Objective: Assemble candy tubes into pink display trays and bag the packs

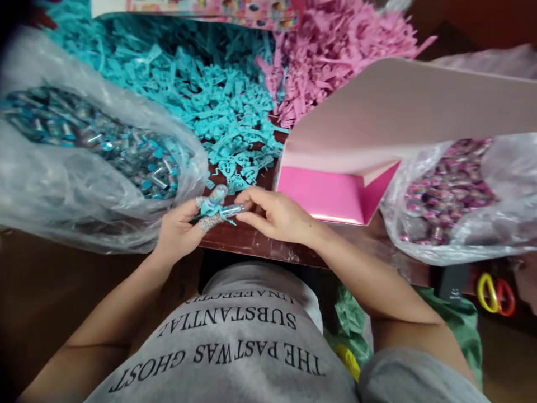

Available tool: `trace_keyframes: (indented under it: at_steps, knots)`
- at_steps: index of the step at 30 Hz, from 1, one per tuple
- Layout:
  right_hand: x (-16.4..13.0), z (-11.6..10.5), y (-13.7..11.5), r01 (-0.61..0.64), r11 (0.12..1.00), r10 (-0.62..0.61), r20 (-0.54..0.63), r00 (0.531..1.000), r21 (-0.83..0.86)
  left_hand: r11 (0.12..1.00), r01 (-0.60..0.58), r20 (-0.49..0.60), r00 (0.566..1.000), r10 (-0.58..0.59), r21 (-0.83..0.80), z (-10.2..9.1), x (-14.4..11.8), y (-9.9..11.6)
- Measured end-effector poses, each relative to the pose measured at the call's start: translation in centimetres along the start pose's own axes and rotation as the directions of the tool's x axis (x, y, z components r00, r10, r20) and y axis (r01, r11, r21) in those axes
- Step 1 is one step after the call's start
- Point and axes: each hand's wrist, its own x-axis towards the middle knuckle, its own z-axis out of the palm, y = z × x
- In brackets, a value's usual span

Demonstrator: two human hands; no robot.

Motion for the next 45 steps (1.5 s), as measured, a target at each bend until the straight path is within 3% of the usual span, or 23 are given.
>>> trace_keyframes:
  at_steps: [4, 7, 10, 12, 13, 15, 17, 19, 21, 25, 27, 31, 34, 38, 41, 43, 45]
  knots:
    - [-2.5, -1.8, 0.6, -0.149, 0.988, 0.15, -0.048, 0.987, 0.028, 0.986, -0.166, 0.054, 0.985, 0.164, 0.029, 2.5, 1.9, 1.3]
    - [-4.2, -3.5, 0.7, -0.109, 0.993, 0.101, -0.161, 0.982, -0.045, 0.988, -0.153, 0.108, 0.983, 0.148, 0.036, 5.1, 3.4, 2.4]
    - [-5.2, -5.7, 0.7, -0.081, 0.995, 0.07, -0.164, 0.984, -0.06, 0.984, -0.161, 0.085, 0.984, 0.155, 0.081, 8.1, 4.7, 2.8]
    - [-5.2, -7.5, 1.0, -0.104, 0.99, 0.083, -0.206, 0.975, -0.093, 0.944, -0.293, -0.007, 0.955, 0.297, 0.154, 10.1, 5.0, 2.5]
    - [-5.0, -8.5, 1.3, -0.119, 0.983, 0.08, -0.255, 0.964, -0.14, 0.901, -0.384, -0.025, 0.918, 0.397, 0.202, 11.1, 4.9, 2.3]
    - [-4.0, -10.4, 2.4, -0.142, 0.949, 0.049, -0.313, 0.948, -0.282, 0.77, -0.567, 0.08, 0.817, 0.571, 0.292, 13.0, 4.4, 2.0]
    - [-2.7, -11.9, 3.7, -0.156, 0.888, 0.041, -0.264, 0.964, -0.433, 0.642, -0.683, 0.29, 0.73, 0.619, 0.349, 15.0, 3.8, 1.7]
    - [-1.3, -12.9, 5.2, -0.149, 0.828, 0.068, -0.167, 0.984, -0.54, 0.588, -0.702, 0.438, 0.711, 0.55, 0.402, 16.8, 3.4, 1.5]
    - [-0.3, -13.7, 6.4, -0.109, 0.798, 0.075, -0.082, 0.994, -0.593, 0.605, -0.666, 0.498, 0.739, 0.454, 0.437, 18.0, 3.3, 1.4]
    - [1.1, -14.4, 7.6, -0.004, 0.794, 0.05, 0.059, 0.997, -0.607, 0.637, -0.632, 0.525, 0.757, 0.389, 0.441, 18.6, 3.6, 1.3]
    - [1.7, -14.0, 7.2, -0.009, 0.757, 0.071, 0.069, 0.995, -0.653, 0.637, -0.632, 0.523, 0.758, 0.39, 0.441, 18.5, 3.6, 1.4]
    - [1.7, -11.8, 4.7, -0.172, 0.595, 0.119, -0.126, 0.985, -0.785, 0.633, -0.636, 0.517, 0.757, 0.4, 0.441, 18.4, 3.6, 1.4]
    - [0.7, -10.0, 3.6, -0.235, 0.553, 0.048, -0.251, 0.967, -0.799, 0.631, -0.636, 0.514, 0.758, 0.402, 0.445, 18.6, 3.5, 1.3]
    - [-0.1, -8.2, 5.2, -0.199, 0.514, -0.071, -0.272, 0.96, -0.835, 0.627, -0.62, 0.506, 0.772, 0.384, 0.472, 19.2, 3.5, 1.3]
    - [-0.1, -7.4, 7.0, -0.219, 0.451, -0.077, -0.282, 0.956, -0.865, 0.619, -0.629, 0.502, 0.767, 0.399, 0.47, 19.3, 3.5, 1.3]
    - [-0.2, -7.2, 7.7, -0.225, 0.434, -0.077, -0.285, 0.956, -0.873, 0.613, -0.658, 0.483, 0.747, 0.457, 0.438, 18.6, 3.4, 1.4]
    - [-0.7, -7.2, 7.8, -0.211, 0.443, -0.113, -0.287, 0.951, -0.871, 0.616, -0.671, 0.397, 0.741, 0.541, 0.413, 16.9, 3.4, 1.3]
